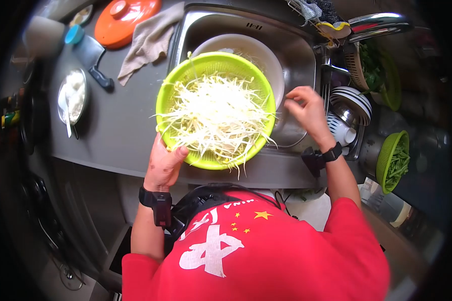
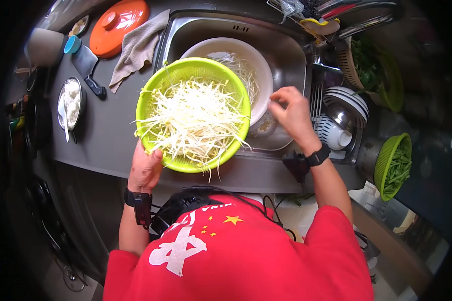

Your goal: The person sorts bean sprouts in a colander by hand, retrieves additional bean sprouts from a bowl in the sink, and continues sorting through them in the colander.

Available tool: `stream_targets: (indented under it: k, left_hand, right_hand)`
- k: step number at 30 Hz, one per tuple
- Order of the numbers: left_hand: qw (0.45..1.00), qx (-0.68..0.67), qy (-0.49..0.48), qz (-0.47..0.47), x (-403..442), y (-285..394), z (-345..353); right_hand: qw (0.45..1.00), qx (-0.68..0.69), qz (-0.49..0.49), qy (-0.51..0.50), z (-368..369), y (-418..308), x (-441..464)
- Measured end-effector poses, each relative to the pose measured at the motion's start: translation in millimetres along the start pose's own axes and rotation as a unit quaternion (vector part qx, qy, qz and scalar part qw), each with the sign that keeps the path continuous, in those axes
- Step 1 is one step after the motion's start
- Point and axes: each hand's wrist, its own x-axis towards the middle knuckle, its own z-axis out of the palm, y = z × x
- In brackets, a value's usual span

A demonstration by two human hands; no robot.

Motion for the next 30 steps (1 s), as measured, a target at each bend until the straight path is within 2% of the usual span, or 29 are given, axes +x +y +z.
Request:
stream_targets:
  k: [1, 2, 3, 5, 7, 8, 11, 12, 15, 18, 21, 25, 28, 30]
  left_hand:
    - [1.0, 0.006, -0.002, -0.002, 1, 1, 1]
    - [1.0, 0.012, -0.006, -0.003, 2, 1, 2]
    - [1.0, 0.018, -0.009, -0.008, 2, 2, 4]
    - [0.999, 0.026, -0.018, -0.016, 4, 3, 9]
    - [0.999, 0.034, -0.024, -0.019, 5, 3, 9]
    - [0.999, 0.039, -0.025, -0.02, 5, 3, 11]
    - [0.998, 0.05, -0.039, -0.025, 7, 4, 12]
    - [0.998, 0.056, -0.03, -0.022, 7, 3, 13]
    - [0.998, 0.062, -0.011, -0.016, 4, 4, 14]
    - [0.999, 0.049, -0.012, -0.02, 1, 2, 12]
    - [0.999, 0.037, -0.009, -0.021, -2, 0, 6]
    - [0.999, 0.03, -0.008, -0.01, 0, -1, 3]
    - [0.999, 0.038, -0.006, -0.009, 0, -1, 3]
    - [0.999, 0.041, -0.005, -0.007, 1, -1, 2]
  right_hand:
    - [0.994, 0.082, 0.075, 0.007, -11, -17, 8]
    - [0.993, 0.097, -0.013, 0.063, -16, -35, 16]
    - [0.989, 0.111, -0.06, 0.079, -22, -59, 24]
    - [0.981, 0.107, -0.153, 0.055, -21, -94, 34]
    - [0.938, -0.066, -0.334, 0.066, -4, -106, 47]
    - [0.914, -0.147, -0.375, 0.052, -1, -116, 52]
    - [0.865, -0.277, -0.418, 0.026, 19, -113, 64]
    - [0.86, -0.269, -0.432, 0.032, 24, -109, 66]
    - [0.86, -0.263, -0.437, -0.013, 24, -106, 67]
    - [0.879, -0.24, -0.413, -0.016, 18, -110, 65]
    - [0.911, -0.171, -0.376, -0.02, 6, -109, 61]
    - [0.948, -0.003, -0.316, 0.016, -2, -104, 52]
    - [0.964, 0.119, -0.237, -0.01, -16, -111, 37]
    - [0.965, 0.119, -0.224, -0.073, -21, -113, 24]
